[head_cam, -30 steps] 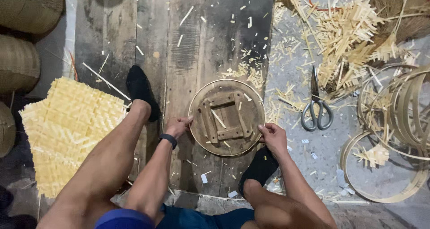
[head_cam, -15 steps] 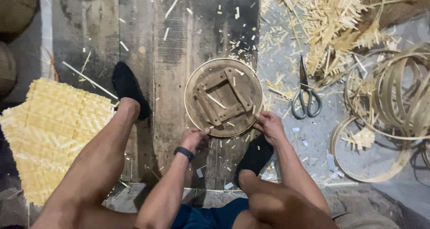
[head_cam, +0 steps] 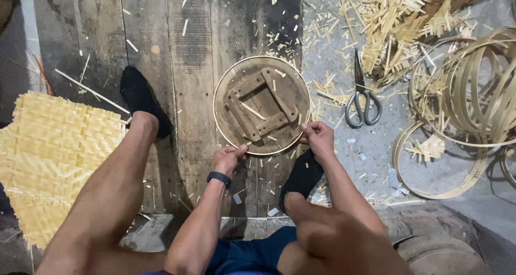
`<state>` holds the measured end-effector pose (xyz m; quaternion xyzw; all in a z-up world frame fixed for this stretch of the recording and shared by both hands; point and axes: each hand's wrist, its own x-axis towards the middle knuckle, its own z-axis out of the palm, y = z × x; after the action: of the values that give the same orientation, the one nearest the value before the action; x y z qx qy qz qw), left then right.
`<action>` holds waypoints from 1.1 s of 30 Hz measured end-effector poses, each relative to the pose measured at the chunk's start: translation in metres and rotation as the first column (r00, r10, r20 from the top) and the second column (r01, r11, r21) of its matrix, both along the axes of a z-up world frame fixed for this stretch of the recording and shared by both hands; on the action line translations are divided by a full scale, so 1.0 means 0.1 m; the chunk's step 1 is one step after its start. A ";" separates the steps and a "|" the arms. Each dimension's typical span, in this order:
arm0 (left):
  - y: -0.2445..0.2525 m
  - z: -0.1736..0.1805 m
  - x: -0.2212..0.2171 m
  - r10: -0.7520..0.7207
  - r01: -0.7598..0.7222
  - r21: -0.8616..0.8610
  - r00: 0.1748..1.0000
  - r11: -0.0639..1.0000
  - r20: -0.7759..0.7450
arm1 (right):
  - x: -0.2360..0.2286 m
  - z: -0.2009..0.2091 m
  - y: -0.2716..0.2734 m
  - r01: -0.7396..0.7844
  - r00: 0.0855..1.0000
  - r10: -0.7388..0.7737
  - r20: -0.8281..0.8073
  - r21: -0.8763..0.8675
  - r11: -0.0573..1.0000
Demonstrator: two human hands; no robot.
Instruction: The person places a circular bamboo frame onto a square woven mat, presses it down, and uses shears to trim the excess weave around the frame's edge. The person then flips the assembly, removes the frame, and sets the trimmed circular mat aside. This process is repeated for multiple mats.
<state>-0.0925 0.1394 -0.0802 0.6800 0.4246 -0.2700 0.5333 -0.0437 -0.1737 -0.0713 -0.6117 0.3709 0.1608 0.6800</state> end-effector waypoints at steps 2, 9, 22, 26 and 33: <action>0.05 0.01 0.07 0.021 -0.015 0.162 0.999 0.987 -0.035 | 0.05 0.22 -0.02 -0.113 0.981 0.168 0.100 -0.413 0.904; 0.21 0.16 0.48 0.288 -0.272 -0.138 0.951 0.952 0.112 | 0.53 1.00 0.63 -0.396 0.785 0.541 0.303 -0.426 0.813; -0.58 2.66 1.33 -0.654 0.095 0.653 0.241 0.751 0.717 | 0.74 1.62 1.00 -0.044 0.872 -0.247 0.424 0.569 0.821; -0.74 2.67 1.36 -0.734 0.072 0.731 0.047 0.679 0.677 | 0.64 1.42 0.81 -0.062 0.865 -0.257 0.431 0.600 0.798; -0.48 2.39 1.59 -0.651 0.127 0.670 0.423 0.732 0.631 | 0.40 1.62 0.34 0.077 0.912 -0.298 0.281 0.597 0.799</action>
<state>0.0667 0.0912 0.1584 0.9212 -0.0082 0.0961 0.3771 -0.0035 -0.1400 0.0904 -0.3567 0.2334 0.0806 0.9010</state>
